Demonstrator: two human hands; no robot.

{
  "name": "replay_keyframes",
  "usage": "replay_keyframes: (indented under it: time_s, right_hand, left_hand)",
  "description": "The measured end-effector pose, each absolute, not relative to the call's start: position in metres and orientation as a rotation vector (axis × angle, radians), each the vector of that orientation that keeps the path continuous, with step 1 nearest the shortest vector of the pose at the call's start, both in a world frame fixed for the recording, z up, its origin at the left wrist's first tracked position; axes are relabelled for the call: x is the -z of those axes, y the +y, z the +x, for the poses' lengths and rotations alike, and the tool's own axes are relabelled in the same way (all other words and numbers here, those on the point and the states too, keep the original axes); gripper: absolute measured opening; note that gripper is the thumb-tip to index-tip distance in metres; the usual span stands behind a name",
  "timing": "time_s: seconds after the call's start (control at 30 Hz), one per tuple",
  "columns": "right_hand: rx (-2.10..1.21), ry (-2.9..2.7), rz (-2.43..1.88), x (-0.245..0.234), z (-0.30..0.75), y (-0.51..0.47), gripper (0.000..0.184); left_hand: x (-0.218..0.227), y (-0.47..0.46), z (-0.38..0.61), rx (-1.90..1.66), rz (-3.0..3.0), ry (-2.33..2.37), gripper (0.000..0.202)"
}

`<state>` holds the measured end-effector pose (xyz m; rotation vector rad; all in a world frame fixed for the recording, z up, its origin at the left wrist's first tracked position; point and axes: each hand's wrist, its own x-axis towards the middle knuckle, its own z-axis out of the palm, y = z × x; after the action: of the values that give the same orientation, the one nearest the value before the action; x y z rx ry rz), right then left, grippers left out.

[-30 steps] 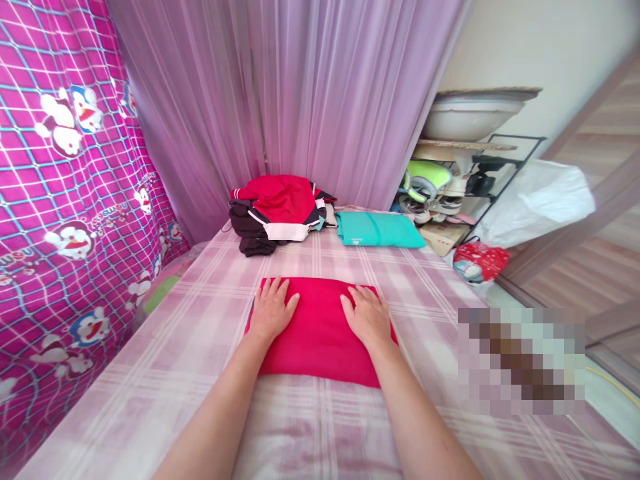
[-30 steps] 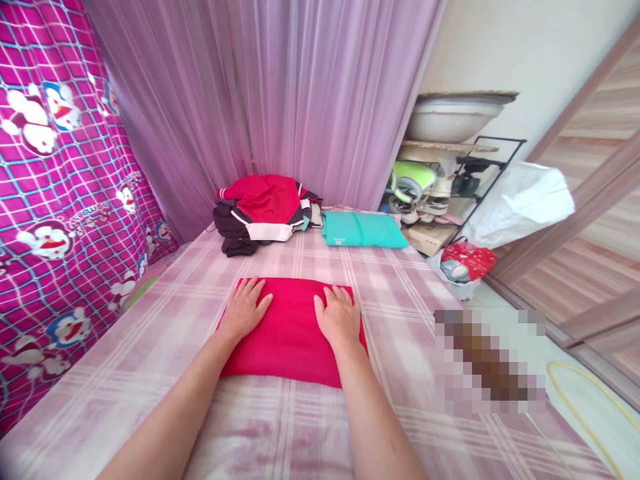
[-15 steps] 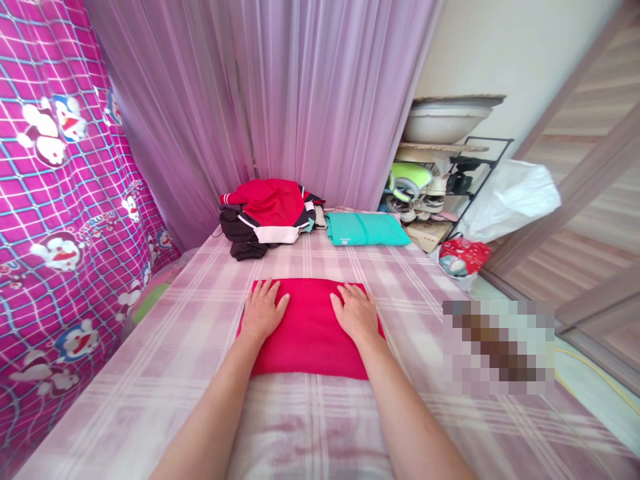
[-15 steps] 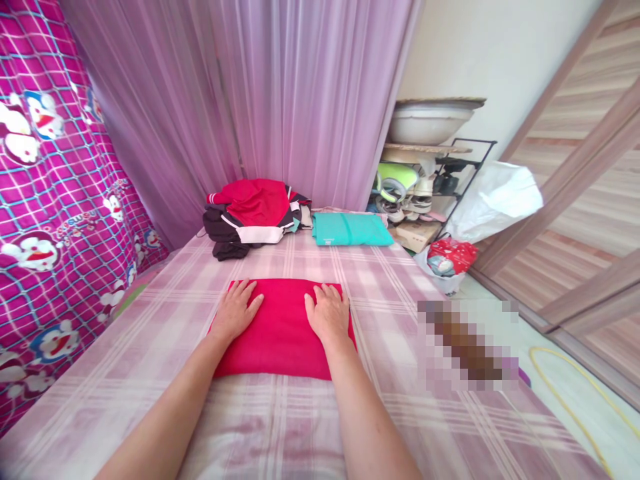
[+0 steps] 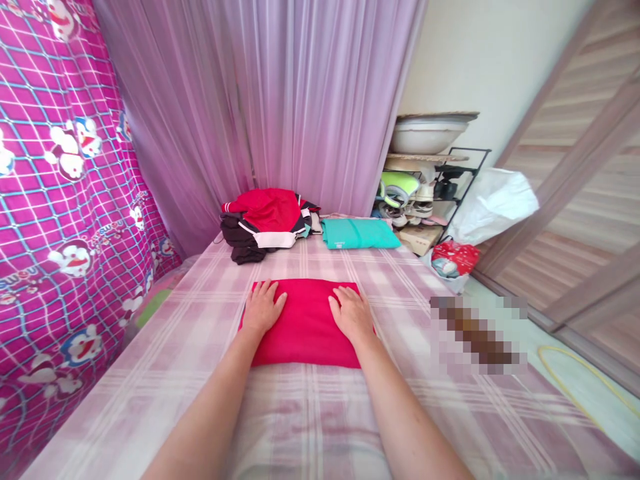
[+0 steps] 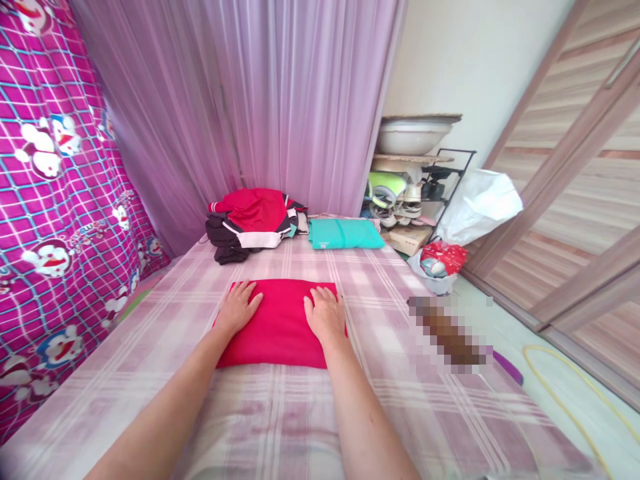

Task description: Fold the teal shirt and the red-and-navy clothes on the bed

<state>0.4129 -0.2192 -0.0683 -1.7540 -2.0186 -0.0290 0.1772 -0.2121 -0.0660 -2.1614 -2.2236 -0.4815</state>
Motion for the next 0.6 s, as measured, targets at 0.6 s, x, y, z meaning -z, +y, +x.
replay_keyframes:
  time_s: [0.6]
  right_hand:
    - [0.155,-1.964,-1.697,0.081,0.421,-0.235,0.041]
  left_hand:
    - [0.069,-0.27,0.168,0.483,-2.197,-2.113,0.054]
